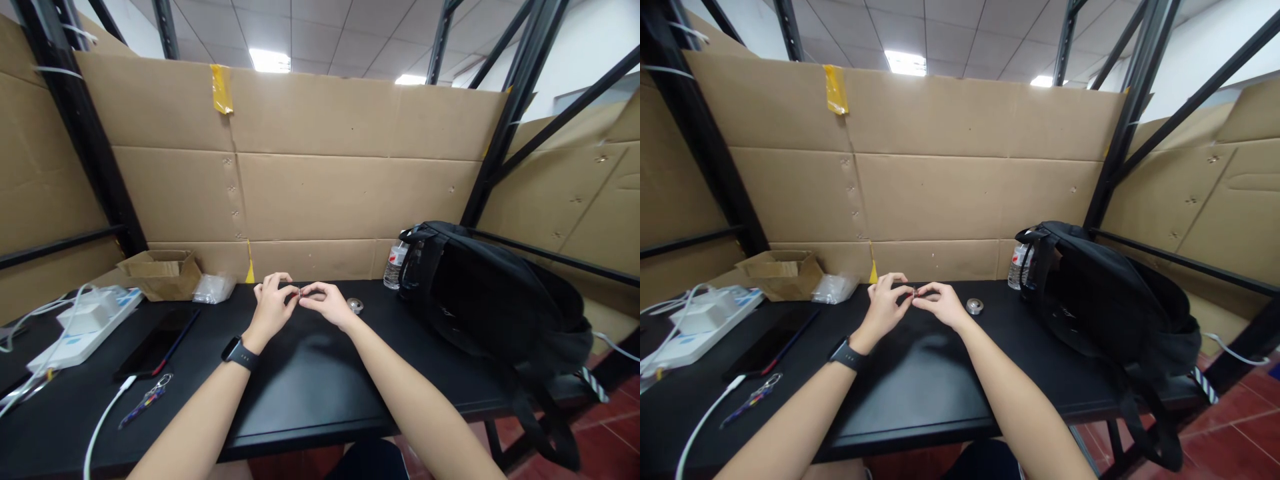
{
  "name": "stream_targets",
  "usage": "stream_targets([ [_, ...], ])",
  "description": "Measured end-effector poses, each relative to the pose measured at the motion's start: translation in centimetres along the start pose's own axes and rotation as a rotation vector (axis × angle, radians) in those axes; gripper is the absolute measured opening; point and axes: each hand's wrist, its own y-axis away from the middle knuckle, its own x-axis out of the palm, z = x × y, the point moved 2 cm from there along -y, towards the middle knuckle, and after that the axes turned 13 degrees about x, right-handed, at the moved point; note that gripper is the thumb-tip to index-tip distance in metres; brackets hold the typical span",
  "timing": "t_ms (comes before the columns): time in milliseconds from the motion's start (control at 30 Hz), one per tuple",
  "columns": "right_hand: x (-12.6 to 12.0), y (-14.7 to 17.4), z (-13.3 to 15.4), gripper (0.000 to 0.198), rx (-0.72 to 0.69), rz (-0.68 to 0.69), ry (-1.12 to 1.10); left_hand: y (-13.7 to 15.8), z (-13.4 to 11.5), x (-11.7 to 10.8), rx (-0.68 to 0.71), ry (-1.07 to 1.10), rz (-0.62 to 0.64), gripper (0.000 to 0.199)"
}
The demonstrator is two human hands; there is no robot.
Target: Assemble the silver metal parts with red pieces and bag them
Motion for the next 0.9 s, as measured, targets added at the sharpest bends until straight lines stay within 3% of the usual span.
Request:
stream_targets([
  [267,-0.5,-0.3,0.2,0.017,-0.172,-0.163,0.359,0.1,0.2,0.0,0.004,0.029,0.0,0.008],
  [400,-0.5,-0.4,-0.1,0.012,-0.16,-0.174,0.369,0.0,0.3,0.2,0.027,0.082,0.062,0.011],
  [533,-0.7,-0.4,-0.2,0.007,-0.116,-0.197,0.458,0.0,0.6,0.2,-0.051,0.135,0.088,0.027],
  [800,-1.2,-0.6,-0.7,0.009,-0.08,-0.173,0.566,1.5,0.8,2.2,-0.003,0.153,0.421,0.027],
  [900,-1.6,-0.9,-1.3,0.01,-0.088,-0.202,0.67,1.4,1.9,2.0,-0.033,0.14,0.428,0.033],
])
